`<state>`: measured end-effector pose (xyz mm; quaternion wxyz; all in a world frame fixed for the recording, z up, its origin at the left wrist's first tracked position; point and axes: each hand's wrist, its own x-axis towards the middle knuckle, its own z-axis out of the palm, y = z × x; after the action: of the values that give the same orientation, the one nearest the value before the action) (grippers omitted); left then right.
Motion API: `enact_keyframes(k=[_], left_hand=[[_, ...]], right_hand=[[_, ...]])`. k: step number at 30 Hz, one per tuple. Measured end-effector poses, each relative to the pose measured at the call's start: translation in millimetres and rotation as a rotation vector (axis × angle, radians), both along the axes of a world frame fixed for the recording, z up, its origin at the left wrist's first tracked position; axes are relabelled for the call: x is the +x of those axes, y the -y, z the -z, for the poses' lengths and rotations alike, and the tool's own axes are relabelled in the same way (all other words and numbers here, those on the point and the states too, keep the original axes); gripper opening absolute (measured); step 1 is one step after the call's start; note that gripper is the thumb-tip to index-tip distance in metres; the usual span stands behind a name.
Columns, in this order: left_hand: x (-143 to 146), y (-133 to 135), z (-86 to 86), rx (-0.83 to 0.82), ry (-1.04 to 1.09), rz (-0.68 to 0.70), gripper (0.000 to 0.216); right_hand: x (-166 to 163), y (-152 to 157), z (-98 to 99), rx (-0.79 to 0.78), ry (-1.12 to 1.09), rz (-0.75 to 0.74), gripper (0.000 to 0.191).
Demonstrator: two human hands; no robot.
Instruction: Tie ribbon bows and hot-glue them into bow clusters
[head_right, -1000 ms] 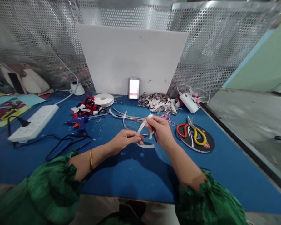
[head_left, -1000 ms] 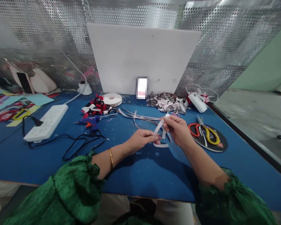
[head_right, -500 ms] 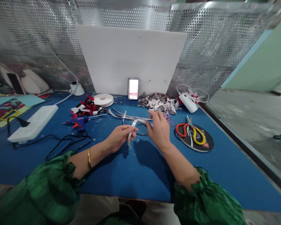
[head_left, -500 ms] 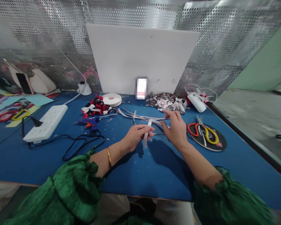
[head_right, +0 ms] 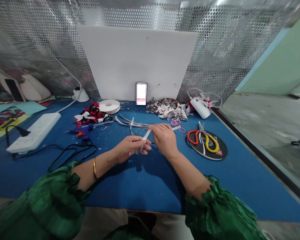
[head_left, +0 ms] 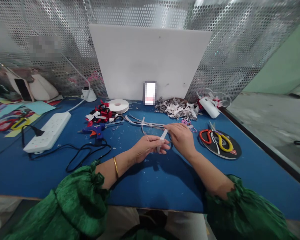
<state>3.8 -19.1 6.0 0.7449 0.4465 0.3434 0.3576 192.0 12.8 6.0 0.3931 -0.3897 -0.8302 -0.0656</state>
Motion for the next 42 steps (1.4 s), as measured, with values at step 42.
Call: enact_keyframes(k=[42], left_hand=[[-15, -26, -7.0, 0.199, 0.014, -0.463, 0.053]], right_hand=[[-27, 28, -5.9, -0.957, -0.616, -0.509, 0.017]])
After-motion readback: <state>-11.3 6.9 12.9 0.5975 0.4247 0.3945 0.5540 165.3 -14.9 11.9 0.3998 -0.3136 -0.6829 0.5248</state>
